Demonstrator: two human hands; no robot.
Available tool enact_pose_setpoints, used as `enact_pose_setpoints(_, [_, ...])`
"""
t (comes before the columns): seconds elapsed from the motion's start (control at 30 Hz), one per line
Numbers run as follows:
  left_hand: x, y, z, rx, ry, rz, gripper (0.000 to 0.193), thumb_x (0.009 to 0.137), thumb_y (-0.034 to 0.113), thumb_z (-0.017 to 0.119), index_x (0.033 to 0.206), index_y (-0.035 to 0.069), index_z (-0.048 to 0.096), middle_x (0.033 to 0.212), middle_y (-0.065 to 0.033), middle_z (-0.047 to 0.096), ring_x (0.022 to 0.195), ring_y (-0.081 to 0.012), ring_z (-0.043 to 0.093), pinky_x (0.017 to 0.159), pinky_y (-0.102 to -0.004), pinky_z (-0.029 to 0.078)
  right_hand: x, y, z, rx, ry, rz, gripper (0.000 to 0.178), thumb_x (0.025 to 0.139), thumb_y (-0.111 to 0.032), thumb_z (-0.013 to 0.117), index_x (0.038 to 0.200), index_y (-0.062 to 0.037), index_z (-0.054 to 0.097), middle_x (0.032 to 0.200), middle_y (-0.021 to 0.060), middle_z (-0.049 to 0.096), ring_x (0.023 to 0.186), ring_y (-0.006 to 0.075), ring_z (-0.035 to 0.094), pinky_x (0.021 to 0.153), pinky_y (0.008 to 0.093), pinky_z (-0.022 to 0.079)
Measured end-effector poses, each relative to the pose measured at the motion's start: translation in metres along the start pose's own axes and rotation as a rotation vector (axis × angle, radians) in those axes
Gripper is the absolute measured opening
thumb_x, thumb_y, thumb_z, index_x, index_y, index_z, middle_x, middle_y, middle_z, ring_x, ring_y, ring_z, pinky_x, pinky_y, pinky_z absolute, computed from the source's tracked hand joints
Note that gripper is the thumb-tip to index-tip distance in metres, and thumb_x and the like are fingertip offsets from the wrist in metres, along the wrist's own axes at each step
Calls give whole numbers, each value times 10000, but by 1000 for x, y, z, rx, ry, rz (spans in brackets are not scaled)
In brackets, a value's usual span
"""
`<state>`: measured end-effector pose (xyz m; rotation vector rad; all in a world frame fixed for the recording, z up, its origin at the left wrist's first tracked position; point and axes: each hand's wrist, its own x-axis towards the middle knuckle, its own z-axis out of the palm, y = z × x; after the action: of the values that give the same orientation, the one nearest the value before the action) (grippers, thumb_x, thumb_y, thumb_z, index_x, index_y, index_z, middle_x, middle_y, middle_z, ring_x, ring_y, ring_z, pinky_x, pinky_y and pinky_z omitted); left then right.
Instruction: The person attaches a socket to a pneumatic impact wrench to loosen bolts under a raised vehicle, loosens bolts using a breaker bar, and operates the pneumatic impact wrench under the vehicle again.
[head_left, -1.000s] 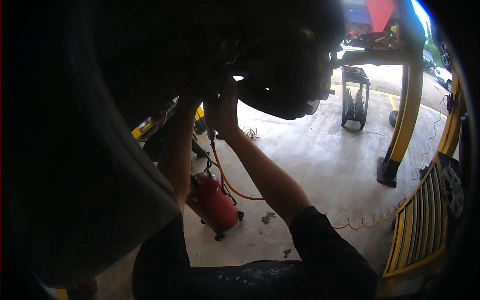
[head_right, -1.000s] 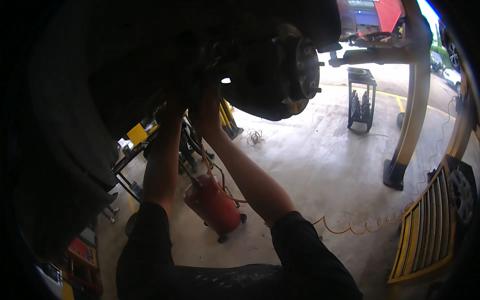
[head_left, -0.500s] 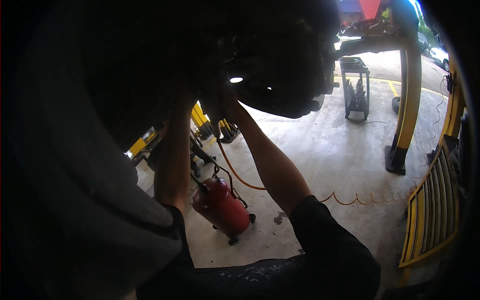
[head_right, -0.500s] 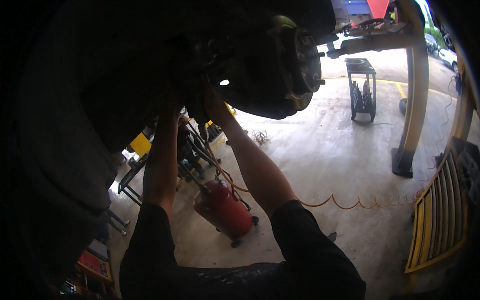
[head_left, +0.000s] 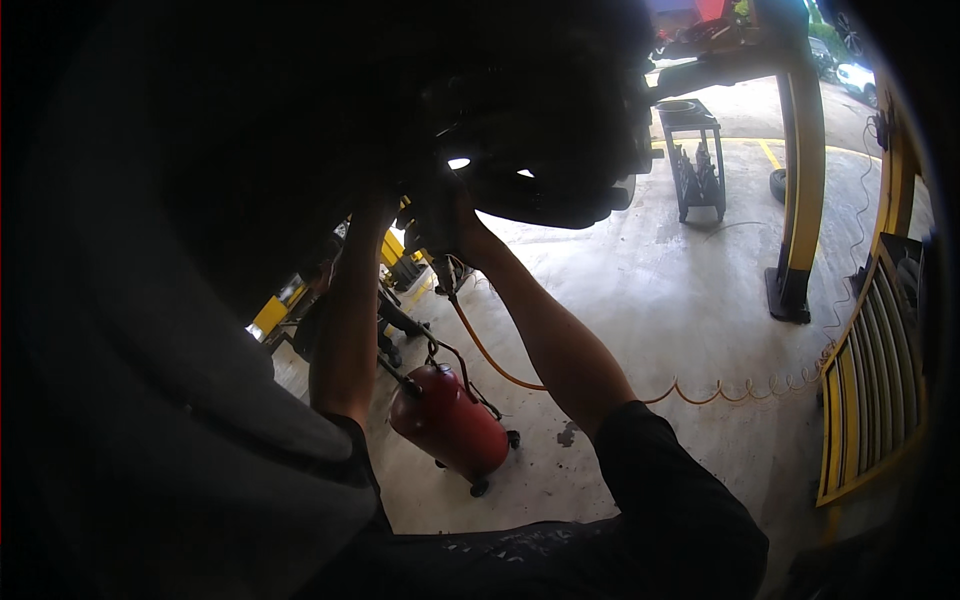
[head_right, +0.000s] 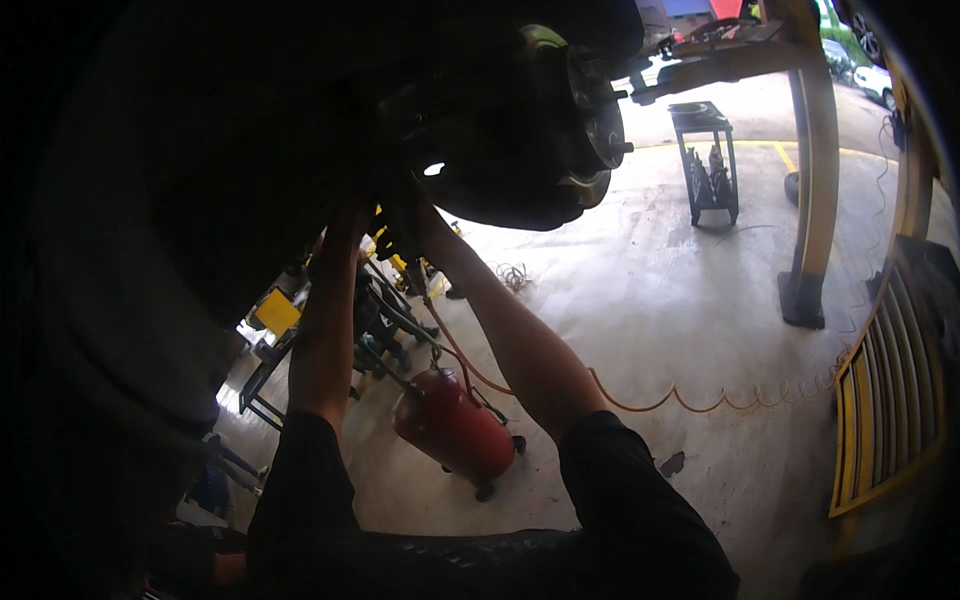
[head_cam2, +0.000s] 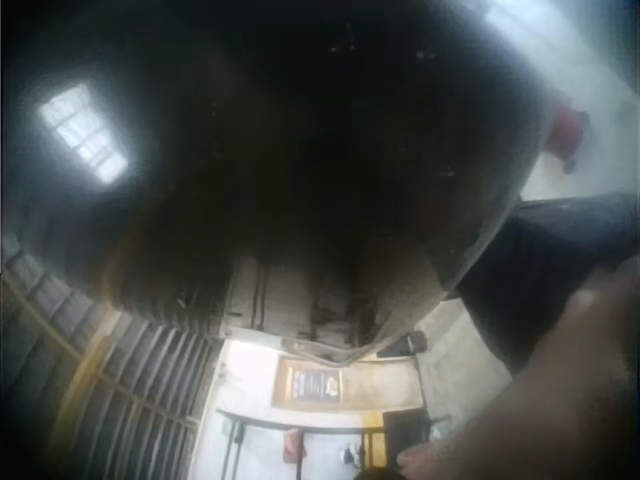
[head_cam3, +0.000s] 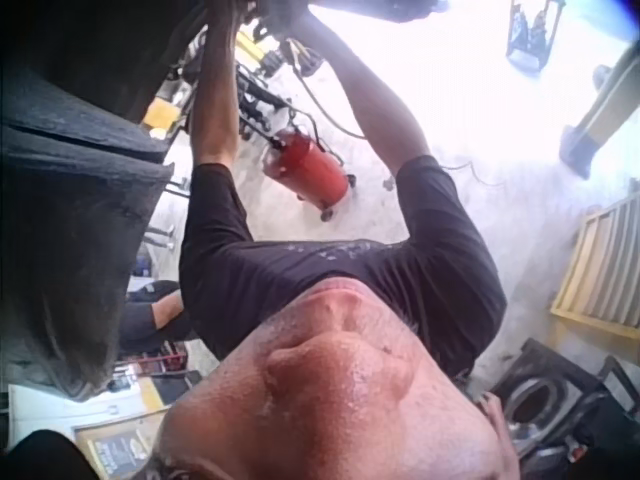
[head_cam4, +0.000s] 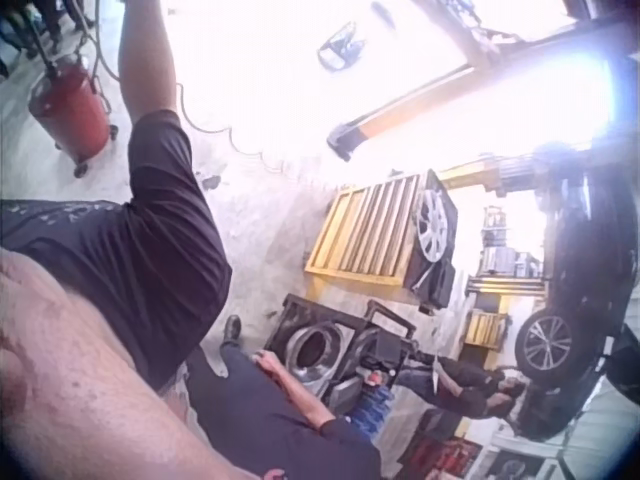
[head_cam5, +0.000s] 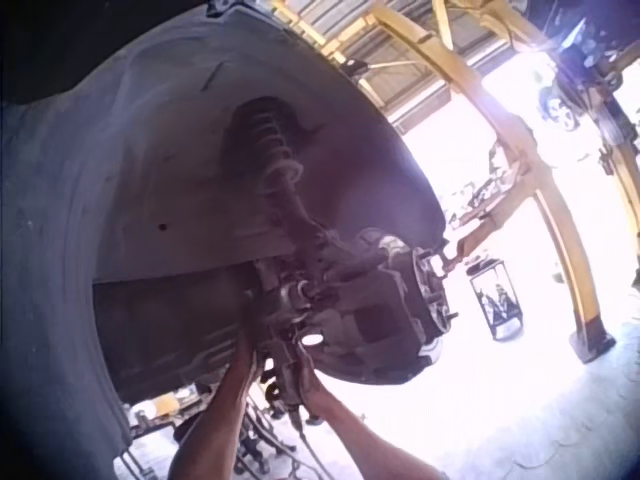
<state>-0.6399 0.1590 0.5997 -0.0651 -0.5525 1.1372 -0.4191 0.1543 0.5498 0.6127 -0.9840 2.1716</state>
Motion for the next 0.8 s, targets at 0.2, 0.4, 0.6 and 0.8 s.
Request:
enact_pose_setpoints(0.2, [-3,10,16,-485,56,-155,454,946,358,497,1253,24,509,1216,-118,545,1090,-251,546,936,-386,452,4,10,-4,-772,-6,-607,364,979,-347,430,1116,-15,490,835,56,567,671,87,562,545,218,479])
enact_pose_setpoints(0.4, [-12,-15,11,-665,82,-245,450,948,351,492,1261,28,512,1252,-123,534,1113,-262,540,954,-399,445,12,15,-8,-573,29,-578,361,791,-31,601,1134,-7,492,898,82,576,752,130,571,638,267,505])
enact_pose_setpoints(0.6, [-5,-45,-1,-371,-9,-78,504,968,392,434,1311,23,456,1290,-123,500,1167,-238,497,991,-354,409,-2,3,-1,-672,3,-516,276,858,-93,546,1109,9,496,846,62,584,685,83,565,567,227,484])
enact_pose_setpoints(0.8, [9,12,6,2016,-19,561,545,979,434,391,1332,19,419,1281,-116,502,1148,-223,496,994,-326,395,-5,4,-2,-470,-46,-432,232,907,-121,507,1104,2,500,752,31,569,620,69,562,526,222,472])
